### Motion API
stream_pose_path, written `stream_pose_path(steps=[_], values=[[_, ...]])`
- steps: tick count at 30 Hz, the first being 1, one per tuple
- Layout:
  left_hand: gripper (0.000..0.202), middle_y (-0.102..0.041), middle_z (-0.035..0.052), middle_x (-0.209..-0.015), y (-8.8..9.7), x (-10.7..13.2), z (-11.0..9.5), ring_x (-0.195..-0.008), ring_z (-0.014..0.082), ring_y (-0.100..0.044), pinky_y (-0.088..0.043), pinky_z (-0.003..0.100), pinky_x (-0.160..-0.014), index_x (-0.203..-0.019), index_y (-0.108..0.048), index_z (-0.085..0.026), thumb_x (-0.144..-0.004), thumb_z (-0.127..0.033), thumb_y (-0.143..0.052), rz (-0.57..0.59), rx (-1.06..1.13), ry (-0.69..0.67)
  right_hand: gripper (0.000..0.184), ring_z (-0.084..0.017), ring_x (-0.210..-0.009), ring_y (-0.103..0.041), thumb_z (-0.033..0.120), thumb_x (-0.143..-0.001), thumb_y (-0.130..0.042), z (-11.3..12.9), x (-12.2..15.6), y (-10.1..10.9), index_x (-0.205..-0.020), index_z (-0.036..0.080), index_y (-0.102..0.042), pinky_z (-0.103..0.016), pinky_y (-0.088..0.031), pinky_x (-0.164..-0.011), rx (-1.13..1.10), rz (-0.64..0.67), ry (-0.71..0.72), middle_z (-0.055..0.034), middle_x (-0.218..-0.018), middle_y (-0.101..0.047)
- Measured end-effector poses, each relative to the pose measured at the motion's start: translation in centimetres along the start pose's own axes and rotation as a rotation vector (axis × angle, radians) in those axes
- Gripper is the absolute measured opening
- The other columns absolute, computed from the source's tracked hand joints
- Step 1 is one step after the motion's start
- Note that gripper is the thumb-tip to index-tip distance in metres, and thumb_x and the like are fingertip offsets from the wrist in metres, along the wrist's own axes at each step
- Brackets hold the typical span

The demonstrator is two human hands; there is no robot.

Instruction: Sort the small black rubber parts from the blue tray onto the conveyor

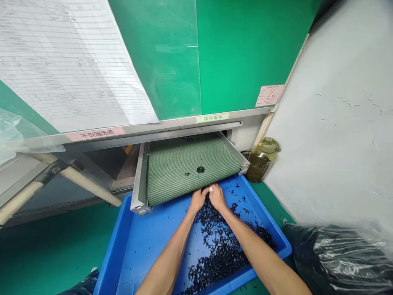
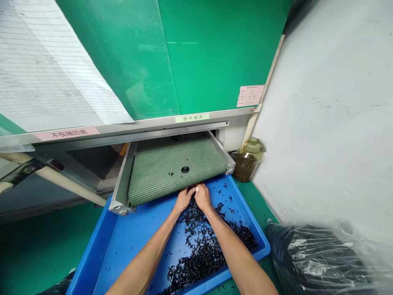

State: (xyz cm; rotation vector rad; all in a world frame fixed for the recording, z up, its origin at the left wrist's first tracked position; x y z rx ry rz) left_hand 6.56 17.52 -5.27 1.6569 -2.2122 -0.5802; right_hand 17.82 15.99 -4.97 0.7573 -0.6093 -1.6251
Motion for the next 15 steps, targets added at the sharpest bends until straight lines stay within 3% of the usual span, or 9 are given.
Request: stream_pose_path(steps=[3,7,11,15], values=[[0.024,-0.069,0.0056,-0.092,1.1,3.4,0.4,-0.088,0.0198,-0.064,-0.048,0.032,-0.082,-0.089,-0.058,-0.018,-0.081,-0.039,-0.052,0.081,0.104,0.006,0.018,-0.013,-0.082,-0.063,0.016,-0.087,-0.048,0.6,2.6,-0.8,-0.099,0.017,-0.062,-0.029,-0.052,-0.075,-0.224,0.124,-0.045,-0.0015,-0.091,-0.066],[0.029,-0.07,0.0039,-0.085,5.3,8.6,1.5,-0.087,0.0199,-0.065,-0.048,0.032,-0.082,-0.084,-0.056,-0.019,-0.075,-0.047,-0.058,0.097,0.236,0.064,0.028,-0.011,-0.07,-0.064,0.013,-0.081,-0.041,-1.0,5.2,1.2,-0.099,0.018,-0.061,-0.023,-0.053,-0.063,-0.455,0.23,-0.125,-0.0002,-0.083,-0.066],[0.036,-0.071,0.0062,-0.085,8.5,11.6,2.2,-0.089,0.0214,-0.066,-0.047,0.036,-0.086,-0.089,-0.054,-0.019,-0.074,-0.05,-0.059,0.005,0.322,0.133,0.017,-0.013,-0.069,-0.062,0.019,-0.069,-0.054,-3.3,6.2,5.0,-0.084,0.017,-0.063,-0.025,-0.052,-0.059,-0.571,0.168,-0.185,-0.003,-0.089,-0.063],[0.039,-0.07,0.0056,-0.079,8.2,11.7,1.6,-0.078,0.0189,-0.065,-0.049,0.033,-0.078,-0.092,-0.056,-0.017,-0.069,-0.047,-0.062,-0.026,0.418,0.197,0.016,-0.015,-0.071,-0.061,0.026,-0.067,-0.058,-4.5,7.3,8.2,-0.08,0.018,-0.061,-0.028,-0.053,-0.063,-0.688,0.054,-0.225,-0.0044,-0.083,-0.062]])
Point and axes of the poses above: each hand's wrist, its own x-axis away from the middle knuckle, its own y-axis out of the back of the hand, z = x × y, the point moved 6 cm from there along -x, towards the middle knuckle
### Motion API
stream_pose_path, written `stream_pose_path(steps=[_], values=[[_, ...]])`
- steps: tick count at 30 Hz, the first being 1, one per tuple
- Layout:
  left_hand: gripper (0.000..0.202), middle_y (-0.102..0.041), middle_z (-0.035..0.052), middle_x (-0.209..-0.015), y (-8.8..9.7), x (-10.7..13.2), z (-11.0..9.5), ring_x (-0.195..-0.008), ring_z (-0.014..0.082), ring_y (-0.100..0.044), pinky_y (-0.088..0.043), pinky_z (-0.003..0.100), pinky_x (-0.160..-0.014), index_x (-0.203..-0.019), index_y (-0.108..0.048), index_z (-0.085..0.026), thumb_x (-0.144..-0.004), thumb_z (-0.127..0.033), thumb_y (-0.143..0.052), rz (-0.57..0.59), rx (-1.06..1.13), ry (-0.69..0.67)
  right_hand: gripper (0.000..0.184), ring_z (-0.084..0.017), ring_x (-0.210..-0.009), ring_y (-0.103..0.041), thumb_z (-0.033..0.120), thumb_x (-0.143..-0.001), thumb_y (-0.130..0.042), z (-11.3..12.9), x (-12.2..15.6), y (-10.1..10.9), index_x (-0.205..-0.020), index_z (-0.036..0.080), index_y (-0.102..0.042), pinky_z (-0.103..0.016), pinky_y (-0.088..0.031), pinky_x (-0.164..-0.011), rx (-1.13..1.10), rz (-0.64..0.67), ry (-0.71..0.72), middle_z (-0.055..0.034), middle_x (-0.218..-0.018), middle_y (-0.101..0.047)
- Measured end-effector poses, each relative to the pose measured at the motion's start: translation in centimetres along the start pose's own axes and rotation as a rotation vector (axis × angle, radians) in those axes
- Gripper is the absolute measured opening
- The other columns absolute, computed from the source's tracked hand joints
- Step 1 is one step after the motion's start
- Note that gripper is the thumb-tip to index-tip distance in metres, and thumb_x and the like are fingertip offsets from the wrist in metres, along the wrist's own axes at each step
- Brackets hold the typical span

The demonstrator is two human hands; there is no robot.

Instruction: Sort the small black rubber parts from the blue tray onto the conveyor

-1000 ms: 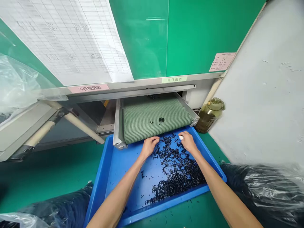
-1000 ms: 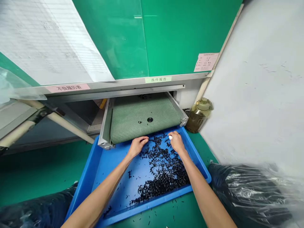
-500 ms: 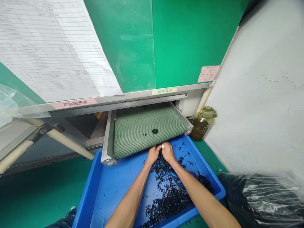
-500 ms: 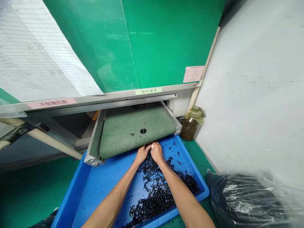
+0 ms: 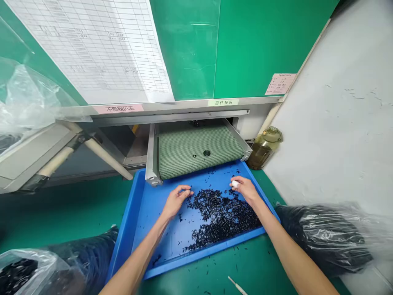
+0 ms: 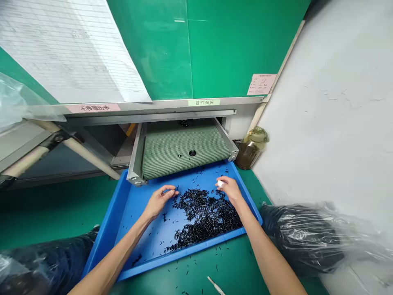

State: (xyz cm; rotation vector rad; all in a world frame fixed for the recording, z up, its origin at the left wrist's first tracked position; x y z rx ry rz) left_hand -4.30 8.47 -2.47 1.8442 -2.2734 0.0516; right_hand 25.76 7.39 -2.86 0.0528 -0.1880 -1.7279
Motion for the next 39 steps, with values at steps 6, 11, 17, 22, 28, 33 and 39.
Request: stream_pose_path(steps=[6,11,17,22,28,33,39], values=[[0.028,-0.059,0.0024,-0.072,-5.1,-0.1,-0.9,-0.057,0.0111,-0.051,-0.039,0.022,-0.049,-0.082,-0.059,-0.016,-0.073,-0.04,-0.048,0.085,0.039,0.021,0.026,-0.015,-0.077,-0.061,0.038,-0.075,-0.05,1.8,1.3,3.0,-0.091,0.019,-0.057,-0.03,-0.052,-0.066,-0.03,-0.115,0.024,-0.0076,-0.09,-0.063],[0.028,-0.055,-0.0018,-0.066,-4.5,-0.5,-0.7,-0.056,0.012,-0.048,-0.039,0.022,-0.05,-0.093,-0.059,-0.019,-0.079,-0.038,-0.043,0.035,-0.186,-0.03,0.02,-0.014,-0.059,-0.057,0.027,-0.072,-0.05,2.3,2.9,5.7,-0.086,0.017,-0.06,-0.027,-0.047,-0.058,0.269,-0.093,-0.051,-0.0026,-0.071,-0.062],[0.03,-0.061,0.0051,-0.094,-1.4,-3.4,-0.4,-0.088,0.0217,-0.056,-0.044,0.034,-0.083,-0.096,-0.061,-0.019,-0.083,-0.038,-0.041,-0.03,-0.513,-0.182,0.023,-0.017,-0.069,-0.055,0.01,-0.072,-0.048,3.7,5.9,8.1,-0.089,0.019,-0.062,-0.026,-0.036,-0.067,0.785,-0.112,-0.053,-0.0042,-0.074,-0.063],[0.037,-0.059,0.0086,-0.101,-1.2,-4.8,-0.4,-0.099,0.0242,-0.055,-0.04,0.038,-0.092,-0.108,-0.06,-0.017,-0.088,-0.032,-0.033,0.01,-0.723,-0.304,0.035,-0.019,-0.084,-0.059,0.007,-0.075,-0.043,3.5,6.5,6.4,-0.1,0.021,-0.062,-0.026,-0.037,-0.076,0.954,0.033,-0.019,-0.0051,-0.09,-0.067],[0.037,-0.061,0.0062,-0.095,-4.7,-3.7,0.4,-0.092,0.022,-0.055,-0.043,0.034,-0.085,-0.117,-0.06,-0.024,-0.09,-0.035,-0.036,0.197,-0.836,-0.379,0.039,-0.016,-0.092,-0.059,0.005,-0.076,-0.041,2.6,5.4,-0.9,-0.101,0.024,-0.064,-0.023,-0.038,-0.082,0.989,0.309,0.1,-0.0016,-0.1,-0.066],[0.036,-0.06,0.0063,-0.094,-5.8,-2.3,0.8,-0.091,0.0216,-0.055,-0.04,0.035,-0.088,-0.114,-0.061,-0.025,-0.091,-0.037,-0.036,0.261,-0.893,-0.41,0.041,-0.016,-0.084,-0.059,0.002,-0.077,-0.041,2.8,4.2,-6.4,-0.103,0.025,-0.063,-0.022,-0.038,-0.072,1.072,0.452,0.149,-0.0035,-0.095,-0.063],[0.031,-0.062,0.0048,-0.091,-5.2,1.5,0.9,-0.088,0.0207,-0.058,-0.042,0.032,-0.084,-0.11,-0.063,-0.028,-0.088,-0.039,-0.045,0.501,-0.847,-0.379,0.037,-0.017,-0.075,-0.06,0.003,-0.076,-0.042,2.0,2.4,-9.2,-0.098,0.022,-0.065,-0.026,-0.038,-0.068,1.192,0.543,0.116,-0.0081,-0.094,-0.063]])
Point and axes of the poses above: each hand's wrist, its own x-axis away from the middle knuckle, its own y-axis out of the back of the hand, z = x × y, the point moved 6 cm from there along -x, towards the middle knuckle
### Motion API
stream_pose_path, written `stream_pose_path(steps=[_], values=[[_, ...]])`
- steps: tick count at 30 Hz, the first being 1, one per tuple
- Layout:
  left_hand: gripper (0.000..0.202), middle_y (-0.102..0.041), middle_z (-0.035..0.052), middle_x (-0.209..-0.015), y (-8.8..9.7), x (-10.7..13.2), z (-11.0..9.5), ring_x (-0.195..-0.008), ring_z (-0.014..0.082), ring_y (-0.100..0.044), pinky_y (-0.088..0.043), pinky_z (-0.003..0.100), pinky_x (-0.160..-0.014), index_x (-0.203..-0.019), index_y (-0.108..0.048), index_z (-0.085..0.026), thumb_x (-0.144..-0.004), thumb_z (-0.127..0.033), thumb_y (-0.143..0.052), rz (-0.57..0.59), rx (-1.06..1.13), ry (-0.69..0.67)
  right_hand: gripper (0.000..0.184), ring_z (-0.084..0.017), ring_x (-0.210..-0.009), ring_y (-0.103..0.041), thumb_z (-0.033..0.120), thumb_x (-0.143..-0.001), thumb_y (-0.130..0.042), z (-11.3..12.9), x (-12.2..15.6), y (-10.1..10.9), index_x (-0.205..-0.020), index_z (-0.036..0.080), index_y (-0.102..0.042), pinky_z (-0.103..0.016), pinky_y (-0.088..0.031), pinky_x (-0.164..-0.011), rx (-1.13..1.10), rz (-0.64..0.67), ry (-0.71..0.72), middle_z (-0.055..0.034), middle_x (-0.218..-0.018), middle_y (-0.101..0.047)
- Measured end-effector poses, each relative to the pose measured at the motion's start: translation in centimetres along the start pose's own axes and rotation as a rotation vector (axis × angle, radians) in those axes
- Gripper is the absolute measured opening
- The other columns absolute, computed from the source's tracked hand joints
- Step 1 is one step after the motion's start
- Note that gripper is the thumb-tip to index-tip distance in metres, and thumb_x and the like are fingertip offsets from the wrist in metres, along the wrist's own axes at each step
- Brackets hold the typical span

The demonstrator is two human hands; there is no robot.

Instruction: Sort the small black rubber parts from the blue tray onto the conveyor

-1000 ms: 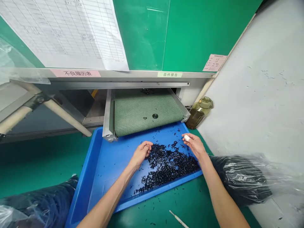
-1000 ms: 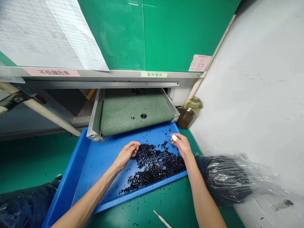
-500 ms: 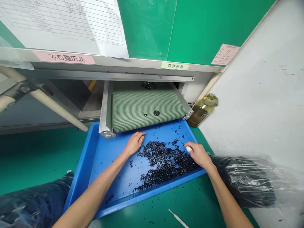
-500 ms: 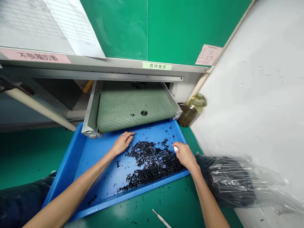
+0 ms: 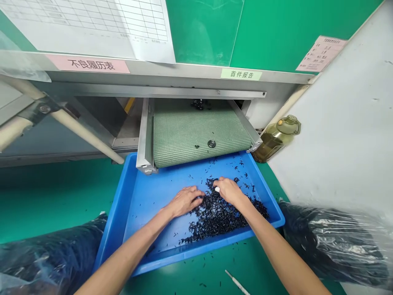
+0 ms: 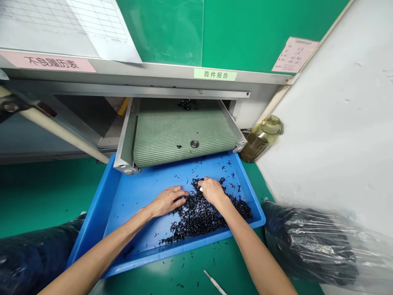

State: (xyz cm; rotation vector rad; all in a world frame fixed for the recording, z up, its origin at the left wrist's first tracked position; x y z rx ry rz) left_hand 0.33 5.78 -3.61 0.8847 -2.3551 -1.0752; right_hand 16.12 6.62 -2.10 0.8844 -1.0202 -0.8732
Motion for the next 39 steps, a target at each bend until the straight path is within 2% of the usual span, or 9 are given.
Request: stream_pose_path(steps=[4,10,15,20,24,28,33,36,39], values=[[0.031,-0.067,0.0007,-0.085,0.3,1.2,-0.7,-0.076,0.0183,-0.061,-0.045,0.025,-0.072,-0.108,-0.063,-0.028,-0.082,-0.042,-0.053,0.201,0.175,0.013,0.039,-0.017,-0.077,-0.059,0.004,-0.074,-0.046,0.7,-0.7,-0.3,-0.101,0.026,-0.064,-0.026,-0.037,-0.068,0.008,0.039,0.028,-0.0054,-0.089,-0.064],[0.034,-0.066,0.0043,-0.11,3.5,-2.9,1.0,-0.099,0.0215,-0.059,-0.043,0.031,-0.087,-0.11,-0.06,-0.022,-0.091,-0.035,-0.034,-0.191,0.075,0.198,0.039,-0.015,-0.072,-0.054,0.002,-0.07,-0.044,0.6,0.5,1.0,-0.098,0.023,-0.059,-0.023,-0.033,-0.064,-0.08,-0.024,0.056,-0.0037,-0.085,-0.062],[0.035,-0.063,0.009,-0.106,1.0,-7.0,0.5,-0.101,0.0235,-0.056,-0.042,0.035,-0.089,-0.116,-0.058,-0.02,-0.092,-0.029,-0.033,-0.219,-0.14,0.161,0.027,-0.013,-0.071,-0.05,0.008,-0.074,-0.04,-3.7,3.5,4.7,-0.095,0.021,-0.051,-0.022,-0.032,-0.065,-0.179,-0.168,0.037,0.001,-0.081,-0.058],[0.034,-0.061,0.0063,-0.089,-2.3,-6.8,-2.4,-0.086,0.0207,-0.058,-0.042,0.035,-0.084,-0.111,-0.061,-0.025,-0.092,-0.029,-0.034,0.004,-0.136,-0.127,0.021,-0.011,-0.052,-0.048,0.013,-0.068,-0.046,-8.1,5.8,6.5,-0.086,0.022,-0.05,-0.021,-0.03,-0.053,-0.5,-0.24,-0.093,0.0071,-0.058,-0.051],[0.031,-0.064,0.0028,-0.098,-1.7,-4.4,-3.2,-0.092,0.0206,-0.057,-0.041,0.033,-0.082,-0.115,-0.058,-0.03,-0.09,-0.04,-0.042,0.17,0.134,-0.164,0.016,-0.011,-0.055,-0.056,0.017,-0.071,-0.049,-8.9,6.1,5.9,-0.086,0.022,-0.049,-0.02,-0.034,-0.049,-0.737,-0.244,-0.134,0.0058,-0.063,-0.055],[0.041,-0.062,0.0034,-0.095,1.0,-3.0,-2.9,-0.083,0.0186,-0.055,-0.042,0.032,-0.075,-0.121,-0.049,-0.024,-0.091,-0.049,-0.036,-0.072,0.454,0.18,0.013,-0.009,-0.053,-0.054,0.018,-0.073,-0.051,-6.2,5.8,4.6,-0.085,0.021,-0.05,-0.019,-0.034,-0.047,-0.855,-0.174,-0.042,0.0056,-0.064,-0.055],[0.029,-0.054,-0.0017,-0.07,-0.6,-2.5,-6.0,-0.062,0.0111,-0.044,-0.037,0.024,-0.06,-0.091,-0.053,-0.018,-0.09,-0.045,-0.042,-0.05,0.904,0.129,0.018,-0.007,-0.054,-0.05,0.008,-0.07,-0.045,-0.7,4.9,2.7,-0.081,0.02,-0.054,-0.018,-0.034,-0.05,-0.835,-0.116,0.121,0.0053,-0.062,-0.058],[0.027,-0.049,-0.004,-0.063,-1.3,-2.4,-5.3,-0.051,0.0073,-0.037,-0.029,0.02,-0.05,-0.079,-0.049,-0.018,-0.086,-0.043,-0.051,-0.095,1.205,0.223,0.015,-0.008,-0.056,-0.052,0.013,-0.074,-0.046,1.0,3.5,1.6,-0.085,0.02,-0.054,-0.019,-0.037,-0.05,-1.005,-0.08,0.173,0.0036,-0.067,-0.059],[0.025,-0.046,-0.0048,-0.058,-0.8,-2.2,-3.2,-0.047,0.0055,-0.033,-0.024,0.018,-0.045,-0.078,-0.051,-0.016,-0.08,-0.039,-0.061,-0.222,1.443,0.328,0.017,-0.008,-0.052,-0.051,0.017,-0.074,-0.048,-0.5,2.0,1.4,-0.09,0.02,-0.051,-0.02,-0.038,-0.048,-1.142,-0.171,0.06,0.0031,-0.072,-0.057]])
Point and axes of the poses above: each hand's wrist, its own x-axis away from the middle knuckle, its own y-axis out of the back of the hand, z = x × y, the point moved 6 cm from there along -x, towards the middle knuckle
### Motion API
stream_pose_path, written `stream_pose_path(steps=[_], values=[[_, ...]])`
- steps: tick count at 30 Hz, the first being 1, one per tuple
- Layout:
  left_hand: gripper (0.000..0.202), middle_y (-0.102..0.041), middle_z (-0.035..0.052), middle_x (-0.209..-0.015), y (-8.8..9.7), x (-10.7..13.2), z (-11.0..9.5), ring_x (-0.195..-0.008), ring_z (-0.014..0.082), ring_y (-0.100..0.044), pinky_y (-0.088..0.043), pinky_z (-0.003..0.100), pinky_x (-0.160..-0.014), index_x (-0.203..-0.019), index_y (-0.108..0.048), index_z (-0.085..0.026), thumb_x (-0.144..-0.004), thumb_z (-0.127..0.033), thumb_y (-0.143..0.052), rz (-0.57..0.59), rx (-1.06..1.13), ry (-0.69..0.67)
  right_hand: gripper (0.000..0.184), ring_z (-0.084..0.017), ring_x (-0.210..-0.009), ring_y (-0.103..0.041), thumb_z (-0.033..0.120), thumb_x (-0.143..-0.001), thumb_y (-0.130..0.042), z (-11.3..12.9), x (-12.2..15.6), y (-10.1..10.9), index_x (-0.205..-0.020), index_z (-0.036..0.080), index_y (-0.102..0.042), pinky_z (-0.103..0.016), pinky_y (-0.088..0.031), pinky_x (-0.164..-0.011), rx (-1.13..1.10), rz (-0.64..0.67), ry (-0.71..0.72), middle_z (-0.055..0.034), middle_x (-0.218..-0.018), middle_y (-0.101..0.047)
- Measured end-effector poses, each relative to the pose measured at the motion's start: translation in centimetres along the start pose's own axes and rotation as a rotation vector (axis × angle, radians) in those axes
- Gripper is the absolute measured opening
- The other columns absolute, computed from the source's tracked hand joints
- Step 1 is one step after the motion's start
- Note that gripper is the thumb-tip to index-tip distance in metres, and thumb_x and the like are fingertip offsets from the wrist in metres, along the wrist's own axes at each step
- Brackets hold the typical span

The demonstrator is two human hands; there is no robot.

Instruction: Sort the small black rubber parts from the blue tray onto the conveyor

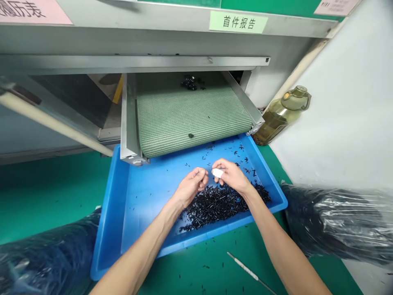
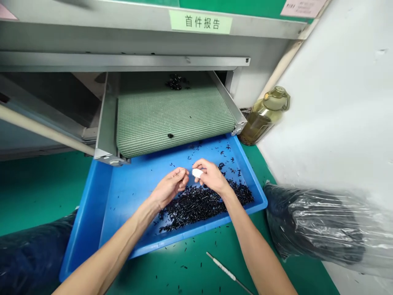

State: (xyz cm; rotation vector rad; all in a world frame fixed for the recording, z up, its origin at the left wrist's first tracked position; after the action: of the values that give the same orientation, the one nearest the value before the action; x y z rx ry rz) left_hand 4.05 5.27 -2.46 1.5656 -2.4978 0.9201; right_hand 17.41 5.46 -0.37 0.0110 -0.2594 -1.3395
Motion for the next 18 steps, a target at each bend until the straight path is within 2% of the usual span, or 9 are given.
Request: stream_pose_path(steps=[2,4,6,10,14,18], values=[[0.023,-0.048,-0.004,-0.058,1.8,-0.2,-0.6,-0.048,0.0055,-0.035,-0.025,0.017,-0.043,-0.079,-0.054,-0.015,-0.075,-0.033,-0.068,-0.106,0.074,-0.019,0.02,-0.009,-0.055,-0.052,0.012,-0.071,-0.047,-0.2,-0.2,2.2,-0.088,0.02,-0.053,-0.022,-0.038,-0.053,0.18,-0.16,0.01,0.0031,-0.074,-0.057],[0.021,-0.051,-0.0023,-0.061,3.5,0.0,-0.8,-0.049,0.0062,-0.04,-0.028,0.016,-0.043,-0.081,-0.056,-0.014,-0.071,-0.026,-0.07,-0.194,0.117,-0.003,0.022,-0.011,-0.063,-0.052,0.007,-0.071,-0.046,0.1,0.4,3.7,-0.084,0.02,-0.057,-0.024,-0.037,-0.061,0.49,-0.214,0.051,0.0024,-0.073,-0.056],[0.017,-0.053,-0.0006,-0.063,5.0,0.2,-0.7,-0.052,0.0071,-0.044,-0.032,0.016,-0.045,-0.082,-0.058,-0.013,-0.07,-0.02,-0.069,-0.275,0.148,0.036,0.027,-0.013,-0.07,-0.052,0.004,-0.072,-0.045,0.1,1.3,3.6,-0.085,0.021,-0.061,-0.025,-0.036,-0.066,0.733,-0.095,0.086,0.0007,-0.076,-0.058],[0.013,-0.056,0.0013,-0.066,6.8,0.6,-0.6,-0.055,0.008,-0.049,-0.038,0.018,-0.049,-0.082,-0.06,-0.012,-0.069,-0.014,-0.064,-0.376,0.18,0.052,0.04,-0.013,-0.075,-0.054,0.0,-0.076,-0.041,-1.1,2.6,1.0,-0.1,0.024,-0.063,-0.024,-0.034,-0.066,0.986,0.234,0.049,-0.003,-0.093,-0.059],[0.017,-0.058,0.0015,-0.07,7.3,0.5,-1.0,-0.06,0.0082,-0.051,-0.038,0.018,-0.053,-0.082,-0.062,-0.013,-0.066,-0.016,-0.066,-0.423,0.121,0.008,0.04,-0.013,-0.066,-0.053,0.001,-0.077,-0.039,-2.0,2.4,-0.7,-0.099,0.024,-0.063,-0.025,-0.03,-0.06,1.15,0.301,-0.017,-0.0043,-0.09,-0.055],[0.022,-0.058,0.0013,-0.074,7.3,0.5,-0.8,-0.062,0.0083,-0.049,-0.035,0.018,-0.052,-0.084,-0.063,-0.014,-0.064,-0.02,-0.066,-0.415,-0.034,-0.016,0.034,-0.011,-0.059,-0.048,0.001,-0.074,-0.04,-1.8,2.8,-0.6,-0.091,0.021,-0.062,-0.026,-0.028,-0.057,1.155,0.289,-0.022,-0.0036,-0.087,-0.053]])
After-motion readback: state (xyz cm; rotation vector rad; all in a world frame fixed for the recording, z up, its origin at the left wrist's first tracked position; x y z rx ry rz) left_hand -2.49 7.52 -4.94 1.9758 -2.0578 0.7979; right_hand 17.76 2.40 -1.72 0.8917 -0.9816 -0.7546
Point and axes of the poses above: each hand's wrist, its own x-axis away from the middle knuckle, its own y-axis out of the back of the hand, z = x × y, the point moved 6 cm from there along -x, towards the middle knuckle
